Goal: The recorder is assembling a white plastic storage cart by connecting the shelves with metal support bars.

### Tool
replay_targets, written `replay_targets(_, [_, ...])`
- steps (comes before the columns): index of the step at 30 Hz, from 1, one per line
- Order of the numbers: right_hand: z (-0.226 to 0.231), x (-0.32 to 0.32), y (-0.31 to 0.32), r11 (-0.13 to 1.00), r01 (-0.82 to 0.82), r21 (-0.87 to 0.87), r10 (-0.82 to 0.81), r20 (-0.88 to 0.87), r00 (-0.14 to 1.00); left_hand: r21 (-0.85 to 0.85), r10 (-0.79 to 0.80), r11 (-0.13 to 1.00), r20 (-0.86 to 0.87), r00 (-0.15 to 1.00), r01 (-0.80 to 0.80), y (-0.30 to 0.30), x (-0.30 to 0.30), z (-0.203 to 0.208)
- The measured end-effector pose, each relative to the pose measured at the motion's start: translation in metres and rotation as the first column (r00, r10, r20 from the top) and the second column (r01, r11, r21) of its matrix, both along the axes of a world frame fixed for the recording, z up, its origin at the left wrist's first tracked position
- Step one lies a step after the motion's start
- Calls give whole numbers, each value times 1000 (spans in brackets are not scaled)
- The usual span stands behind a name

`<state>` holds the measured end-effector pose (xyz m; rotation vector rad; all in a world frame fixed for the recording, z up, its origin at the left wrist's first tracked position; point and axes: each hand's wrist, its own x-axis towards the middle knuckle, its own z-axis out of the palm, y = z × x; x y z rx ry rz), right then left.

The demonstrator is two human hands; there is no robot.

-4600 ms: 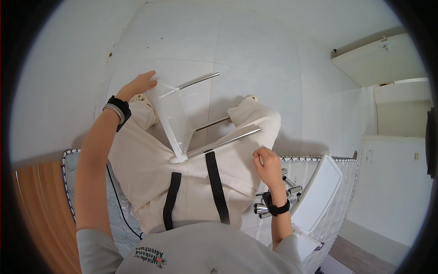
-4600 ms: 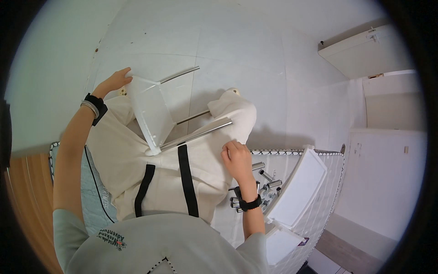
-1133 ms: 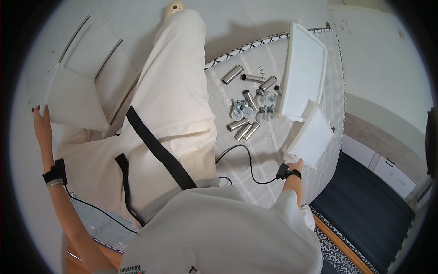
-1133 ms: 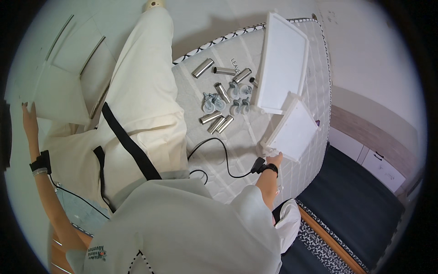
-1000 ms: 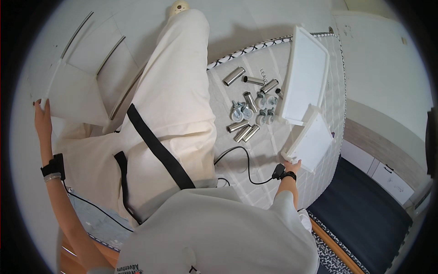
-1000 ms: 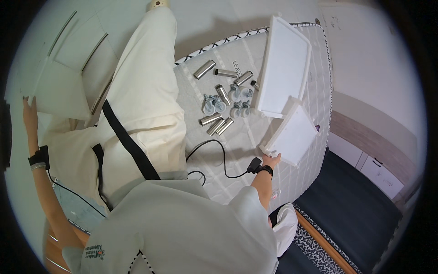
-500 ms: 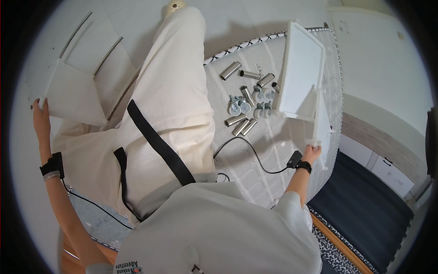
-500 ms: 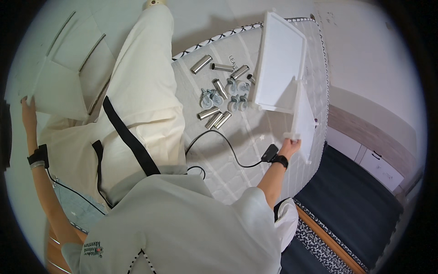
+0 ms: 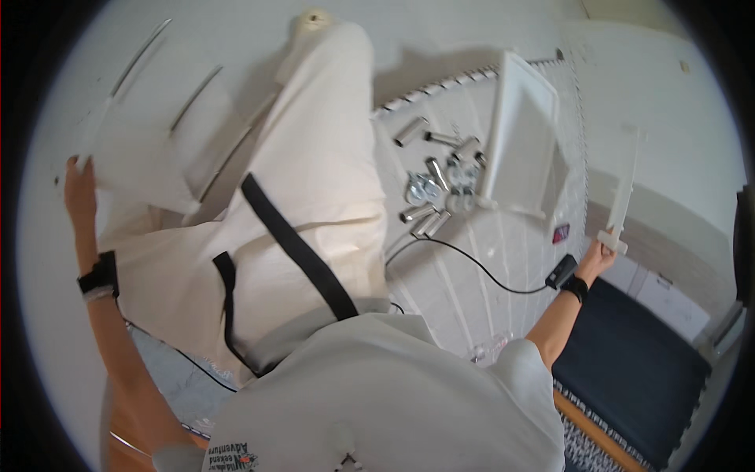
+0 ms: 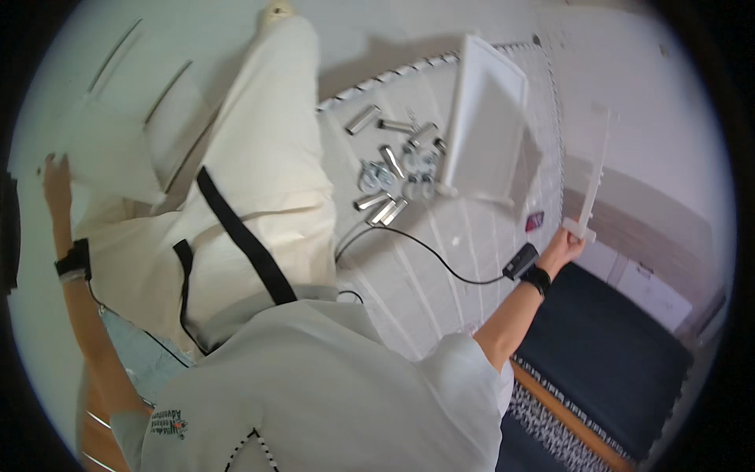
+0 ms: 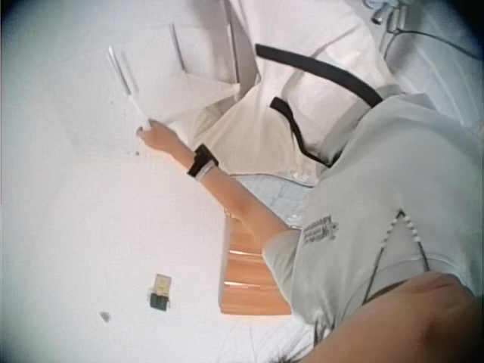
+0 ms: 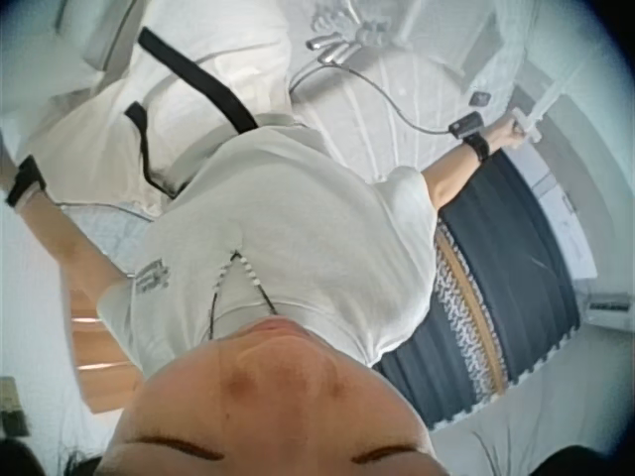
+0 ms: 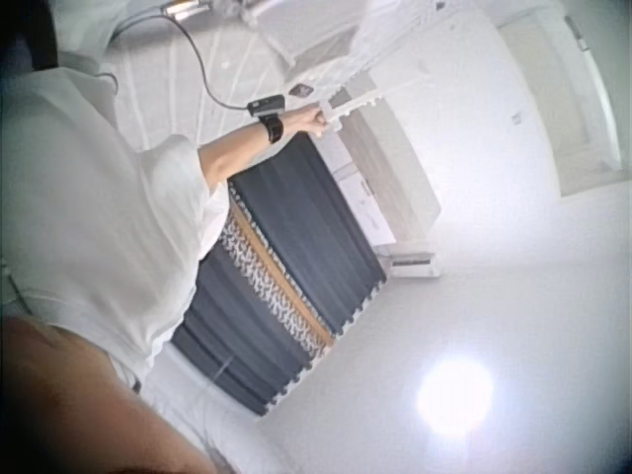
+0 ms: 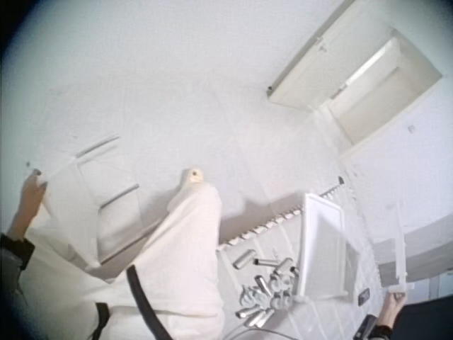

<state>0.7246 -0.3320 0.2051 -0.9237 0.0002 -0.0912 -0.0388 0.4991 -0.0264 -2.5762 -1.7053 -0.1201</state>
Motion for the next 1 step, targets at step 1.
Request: replay_targets(1, [-24, 14, 29, 999, -45, 28, 46, -30, 999, 107, -90, 988, -178, 980, 110, 20, -37, -22])
